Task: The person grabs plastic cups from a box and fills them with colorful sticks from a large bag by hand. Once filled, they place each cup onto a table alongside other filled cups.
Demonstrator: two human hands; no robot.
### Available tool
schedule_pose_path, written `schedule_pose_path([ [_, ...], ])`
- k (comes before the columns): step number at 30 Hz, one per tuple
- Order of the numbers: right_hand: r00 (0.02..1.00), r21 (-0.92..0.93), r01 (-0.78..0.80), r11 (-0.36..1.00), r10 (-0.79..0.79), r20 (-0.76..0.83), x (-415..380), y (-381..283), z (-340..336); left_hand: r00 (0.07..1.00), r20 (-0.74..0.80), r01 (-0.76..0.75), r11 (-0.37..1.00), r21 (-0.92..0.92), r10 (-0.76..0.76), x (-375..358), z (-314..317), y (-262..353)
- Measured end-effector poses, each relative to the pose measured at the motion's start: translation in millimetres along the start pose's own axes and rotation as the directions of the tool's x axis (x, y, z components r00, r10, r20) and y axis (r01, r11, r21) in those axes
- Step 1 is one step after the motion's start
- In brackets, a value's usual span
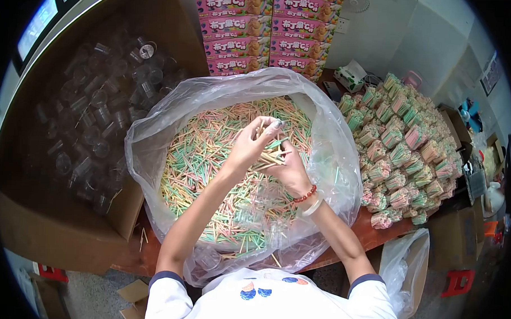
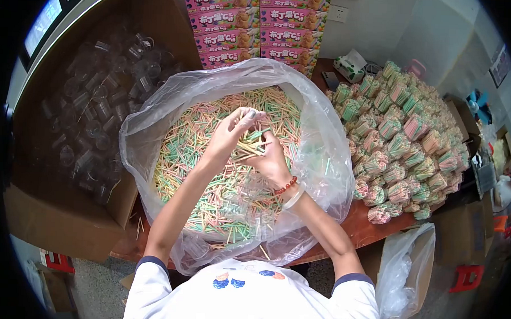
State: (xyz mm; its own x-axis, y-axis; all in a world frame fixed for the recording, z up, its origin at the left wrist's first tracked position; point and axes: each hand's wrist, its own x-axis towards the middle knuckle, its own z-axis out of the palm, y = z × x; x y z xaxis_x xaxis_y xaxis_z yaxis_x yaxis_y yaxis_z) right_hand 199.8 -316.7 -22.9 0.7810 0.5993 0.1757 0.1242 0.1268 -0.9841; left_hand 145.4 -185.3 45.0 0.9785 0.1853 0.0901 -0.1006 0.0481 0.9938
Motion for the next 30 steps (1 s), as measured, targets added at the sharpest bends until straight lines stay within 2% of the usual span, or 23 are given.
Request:
schedule_pose_path([
  [1,0.988,0.0,0.149,0.989,-0.148,-0.038,4.4,-0.1,0.3,0.997,0.004,-0.078,0.997,-0.002,0.078,2.7,-2.9,0.8],
  [2,0.996,-0.175,0.048,0.983,-0.06,-0.069,4.0,0.7,-3.8,0.98,0.051,-0.192,0.981,0.024,0.19,6.7,-11.6,1.8],
  [4,0.999,-0.052,-0.023,0.998,0.026,0.046,8.5,6.6,-13.8,0.974,-0.008,-0.224,0.963,0.152,0.227,5.8,-13.7,6.2],
  [5,0.998,-0.115,-0.04,0.993,0.046,0.05,10.1,10.3,-18.2,0.966,0.024,-0.258,0.943,0.21,0.259,12.8,-28.5,-8.0],
  [7,0.998,-0.356,0.048,0.933,-0.062,-0.027,9.5,20.0,-15.8,0.965,0.014,-0.21,0.742,0.637,0.261,-5.5,-35.2,0.8],
  [8,1.0,-0.285,-0.026,0.958,0.025,-0.006,4.8,18.6,-19.7,0.979,0.042,-0.163,0.635,0.755,0.201,-19.7,-34.1,9.4],
  [9,1.0,-0.283,-0.026,0.959,0.024,-0.011,2.4,18.9,-18.3,0.993,0.064,-0.112,0.607,0.787,0.099,-25.3,-36.5,6.1],
  [10,0.989,-0.467,0.108,0.877,-0.143,-0.04,-0.7,20.3,-15.9,0.997,0.078,-0.059,0.573,0.817,-0.008,-30.4,-37.6,0.9],
  [11,0.951,-0.636,0.22,0.74,-0.307,-0.029,-3.8,20.9,-13.7,0.997,0.029,-0.075,0.734,0.675,0.076,-33.6,-31.3,-5.3],
  [12,0.969,-0.626,0.147,0.766,-0.239,-0.065,-8.6,5.8,-10.0,0.997,0.025,-0.072,0.733,0.676,0.074,-30.5,-34.0,-12.0],
  [14,0.949,-0.692,0.244,0.679,-0.314,0.026,-7.1,-11.7,-18.8,1.0,0.002,-0.003,0.836,0.548,0.002,-19.5,-42.2,-21.9],
  [17,0.99,-0.47,0.131,0.873,-0.089,0.109,12.3,-39.4,-29.6,0.982,0.072,-0.183,0.773,0.607,0.175,-12.5,-40.9,-7.6],
  [18,0.985,-0.407,0.153,0.901,-0.108,0.132,21.9,-37.2,-30.0,0.976,0.15,-0.216,0.797,0.564,0.158,-7.5,-42.2,-6.7],
  [19,0.985,-0.406,0.155,0.901,-0.11,0.133,22.7,-36.8,-30.6,0.976,0.149,-0.216,0.796,0.565,0.159,-7.7,-42.9,-4.7],
  [21,0.947,-0.411,0.317,0.855,-0.306,0.094,24.5,-40.5,-32.4,0.96,0.177,-0.281,0.748,0.601,0.218,-8.0,-44.9,3.4],
  [22,0.941,-0.477,0.322,0.818,-0.332,0.066,20.7,-41.7,-40.4,0.965,0.135,-0.255,0.673,0.695,0.226,-11.5,-49.9,6.3],
  [24,0.981,-0.562,0.186,0.806,-0.183,0.062,9.1,-44.1,-52.8,0.981,0.103,-0.174,0.504,0.846,0.165,-21.2,-55.8,-1.8],
  [25,0.962,-0.587,0.265,0.765,-0.247,0.114,9.7,-31.0,-55.1,0.991,0.082,-0.128,0.609,0.782,0.103,-24.1,-50.8,-7.8],
  [27,0.97,-0.55,0.245,0.798,-0.198,0.144,12.6,-16.2,-46.7,0.962,0.217,-0.274,0.635,0.722,0.167,-10.2,-44.3,-23.9],
  [28,0.992,-0.572,0.115,0.812,-0.063,0.11,15.6,-17.5,-42.5,0.983,0.171,-0.168,0.745,0.645,0.073,-2.6,-39.9,-25.8],
  [29,0.992,-0.573,0.116,0.811,-0.064,0.112,14.9,-21.1,-39.5,0.983,0.169,-0.168,0.746,0.645,0.075,0.2,-41.1,-24.8],
  [30,0.984,-0.458,0.18,0.87,-0.166,0.071,15.3,-25.9,-37.4,0.969,0.168,-0.246,0.742,0.624,0.18,3.4,-42.6,-20.8],
])
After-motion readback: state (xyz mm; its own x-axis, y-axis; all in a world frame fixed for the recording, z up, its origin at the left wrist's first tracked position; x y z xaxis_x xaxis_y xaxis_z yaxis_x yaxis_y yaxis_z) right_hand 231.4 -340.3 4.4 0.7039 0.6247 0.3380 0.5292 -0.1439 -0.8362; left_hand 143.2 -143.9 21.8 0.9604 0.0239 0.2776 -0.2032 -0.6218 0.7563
